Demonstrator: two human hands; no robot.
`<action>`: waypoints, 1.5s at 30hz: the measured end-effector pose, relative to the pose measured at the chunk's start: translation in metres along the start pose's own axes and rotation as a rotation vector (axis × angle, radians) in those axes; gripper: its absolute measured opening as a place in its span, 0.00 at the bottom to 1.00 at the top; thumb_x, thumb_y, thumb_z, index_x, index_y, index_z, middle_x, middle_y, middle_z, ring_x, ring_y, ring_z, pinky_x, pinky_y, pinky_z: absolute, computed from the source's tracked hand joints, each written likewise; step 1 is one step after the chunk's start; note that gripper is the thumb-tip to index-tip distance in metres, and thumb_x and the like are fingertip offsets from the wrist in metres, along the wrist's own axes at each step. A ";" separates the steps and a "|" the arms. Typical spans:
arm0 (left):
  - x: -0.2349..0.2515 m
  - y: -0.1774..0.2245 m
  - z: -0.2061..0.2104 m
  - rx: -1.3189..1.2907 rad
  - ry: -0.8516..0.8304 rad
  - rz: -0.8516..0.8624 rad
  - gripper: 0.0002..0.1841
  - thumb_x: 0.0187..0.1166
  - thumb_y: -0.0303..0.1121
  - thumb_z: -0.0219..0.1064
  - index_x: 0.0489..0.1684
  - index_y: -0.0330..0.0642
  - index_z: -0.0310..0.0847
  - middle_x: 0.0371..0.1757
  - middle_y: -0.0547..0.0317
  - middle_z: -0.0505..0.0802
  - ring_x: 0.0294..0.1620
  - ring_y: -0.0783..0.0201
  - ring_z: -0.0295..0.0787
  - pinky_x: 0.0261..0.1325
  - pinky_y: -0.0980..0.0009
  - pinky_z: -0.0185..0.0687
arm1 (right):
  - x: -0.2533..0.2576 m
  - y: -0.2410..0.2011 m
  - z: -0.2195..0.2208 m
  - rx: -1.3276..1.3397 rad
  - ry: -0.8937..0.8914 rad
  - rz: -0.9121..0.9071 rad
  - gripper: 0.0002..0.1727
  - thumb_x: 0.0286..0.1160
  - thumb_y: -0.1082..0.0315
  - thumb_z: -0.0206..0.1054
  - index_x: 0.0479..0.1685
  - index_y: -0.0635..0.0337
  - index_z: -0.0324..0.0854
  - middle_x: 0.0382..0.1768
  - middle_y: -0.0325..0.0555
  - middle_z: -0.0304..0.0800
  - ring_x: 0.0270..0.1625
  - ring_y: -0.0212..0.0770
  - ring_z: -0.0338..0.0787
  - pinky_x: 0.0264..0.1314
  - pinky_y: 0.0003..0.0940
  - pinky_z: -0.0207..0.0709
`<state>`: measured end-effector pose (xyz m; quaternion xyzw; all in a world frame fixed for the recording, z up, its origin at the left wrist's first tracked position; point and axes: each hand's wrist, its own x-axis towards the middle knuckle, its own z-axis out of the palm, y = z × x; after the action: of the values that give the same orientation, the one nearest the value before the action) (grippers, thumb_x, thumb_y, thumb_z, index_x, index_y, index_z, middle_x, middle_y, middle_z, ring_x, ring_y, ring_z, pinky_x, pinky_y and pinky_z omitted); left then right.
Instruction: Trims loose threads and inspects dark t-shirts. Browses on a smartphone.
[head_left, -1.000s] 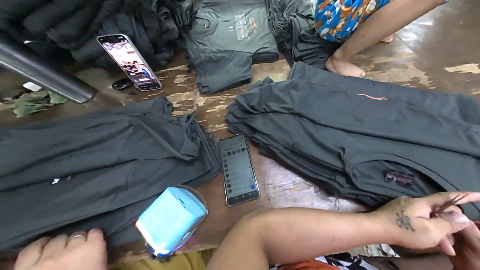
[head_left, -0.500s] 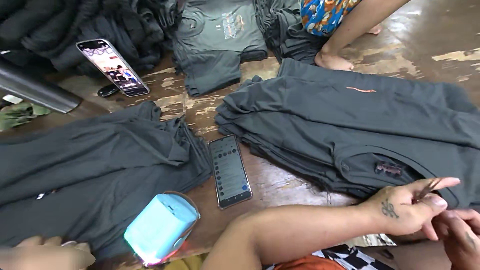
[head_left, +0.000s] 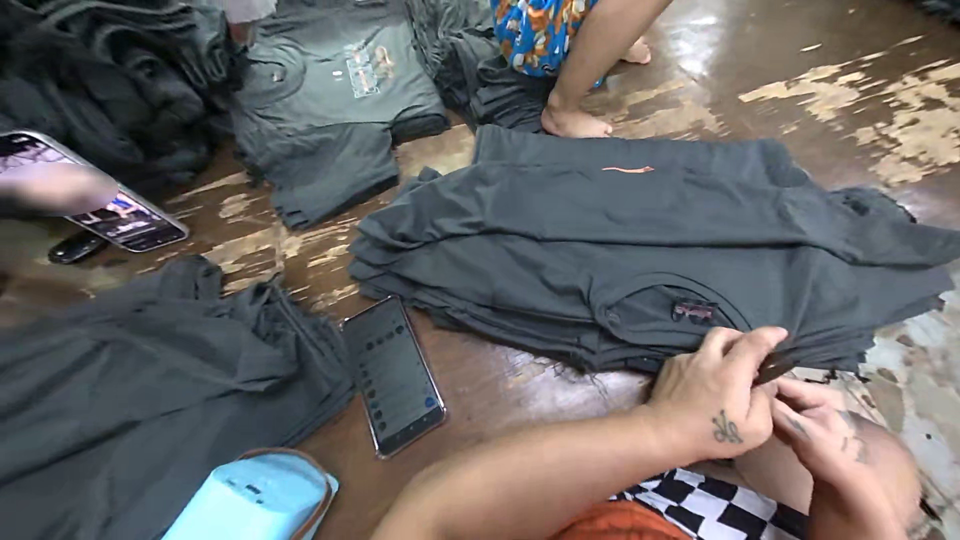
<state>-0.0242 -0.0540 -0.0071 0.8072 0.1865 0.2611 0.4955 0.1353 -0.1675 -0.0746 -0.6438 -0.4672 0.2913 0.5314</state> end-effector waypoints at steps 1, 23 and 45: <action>0.000 0.004 -0.002 0.068 -0.056 -0.046 0.27 0.78 0.22 0.63 0.80 0.34 0.74 0.70 0.37 0.85 0.52 0.46 0.92 0.48 0.49 0.87 | -0.001 0.005 0.003 0.162 -0.030 0.025 0.09 0.68 0.56 0.69 0.20 0.32 0.87 0.16 0.12 0.82 0.17 0.09 0.73 0.19 0.09 0.65; 0.001 -0.006 -0.001 -0.252 -0.040 -0.043 0.23 0.88 0.25 0.49 0.82 0.28 0.68 0.58 0.35 0.91 0.46 0.48 0.93 0.50 0.50 0.87 | 0.011 -0.015 0.025 0.380 0.377 -0.181 0.18 0.86 0.65 0.54 0.37 0.37 0.91 0.31 0.20 0.95 0.25 0.17 0.86 0.27 0.12 0.78; 0.001 -0.001 -0.003 -0.534 -0.096 -0.127 0.24 0.92 0.27 0.43 0.83 0.29 0.65 0.52 0.38 0.87 0.27 0.61 0.84 0.32 0.65 0.84 | 0.009 -0.023 0.006 -0.681 0.290 -0.524 0.19 0.88 0.67 0.53 0.35 0.77 0.78 0.34 0.65 0.84 0.42 0.42 0.86 0.54 0.27 0.79</action>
<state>-0.0259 -0.0510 -0.0062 0.6461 0.1376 0.2307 0.7144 0.1270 -0.1566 -0.0533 -0.6761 -0.6044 -0.1166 0.4049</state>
